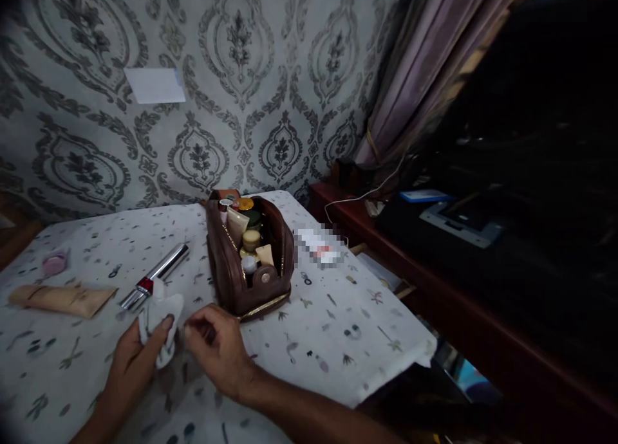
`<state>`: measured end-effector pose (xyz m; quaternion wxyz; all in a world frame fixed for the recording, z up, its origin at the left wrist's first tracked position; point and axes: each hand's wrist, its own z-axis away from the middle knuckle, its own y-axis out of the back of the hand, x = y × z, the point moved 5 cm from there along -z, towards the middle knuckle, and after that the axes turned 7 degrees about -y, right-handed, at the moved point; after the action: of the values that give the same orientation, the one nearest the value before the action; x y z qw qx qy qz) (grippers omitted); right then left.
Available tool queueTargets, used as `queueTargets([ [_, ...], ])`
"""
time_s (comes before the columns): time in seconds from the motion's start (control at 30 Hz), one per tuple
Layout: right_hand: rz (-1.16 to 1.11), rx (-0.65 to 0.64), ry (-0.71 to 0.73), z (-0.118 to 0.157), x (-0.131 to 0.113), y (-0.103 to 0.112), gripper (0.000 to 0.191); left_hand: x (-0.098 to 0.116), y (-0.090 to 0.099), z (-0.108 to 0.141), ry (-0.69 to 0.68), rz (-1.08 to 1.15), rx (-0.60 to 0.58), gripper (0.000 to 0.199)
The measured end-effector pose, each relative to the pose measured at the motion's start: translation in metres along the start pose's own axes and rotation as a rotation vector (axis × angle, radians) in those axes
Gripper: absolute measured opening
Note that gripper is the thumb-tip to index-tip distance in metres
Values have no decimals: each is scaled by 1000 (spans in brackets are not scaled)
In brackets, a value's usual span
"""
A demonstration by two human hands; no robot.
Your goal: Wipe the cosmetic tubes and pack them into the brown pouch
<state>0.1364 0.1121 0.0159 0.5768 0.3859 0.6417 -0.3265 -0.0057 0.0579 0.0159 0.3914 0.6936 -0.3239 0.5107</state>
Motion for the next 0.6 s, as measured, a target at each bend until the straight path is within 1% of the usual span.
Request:
queueTargets([
  [0.07, -41, 31, 29, 0, -7, 7, 20, 3, -5, 0, -82, -60, -117, 36],
  [0.17, -26, 39, 92, -1, -14, 11, 29, 6, -15, 5, -218, -138, -304, 29],
  [0.23, -48, 27, 99, -2, -15, 12, 33, 6, -19, 8, -266, -165, -368, 28],
  [0.37, -149, -16, 97, -3, -13, 14, 34, 2, -19, 7, -287, -195, -405, 33],
  [0.47, -202, 21, 109, -2, -14, 18, 33, -1, -20, 6, -278, -212, -435, 32],
  [0.53, -205, 44, 129, -1, -17, 20, 34, -3, -21, 6, -254, -182, -452, 33],
  [0.6, -196, 37, 142, -1, -20, 20, 35, -5, -21, 6, -193, -111, -427, 36],
])
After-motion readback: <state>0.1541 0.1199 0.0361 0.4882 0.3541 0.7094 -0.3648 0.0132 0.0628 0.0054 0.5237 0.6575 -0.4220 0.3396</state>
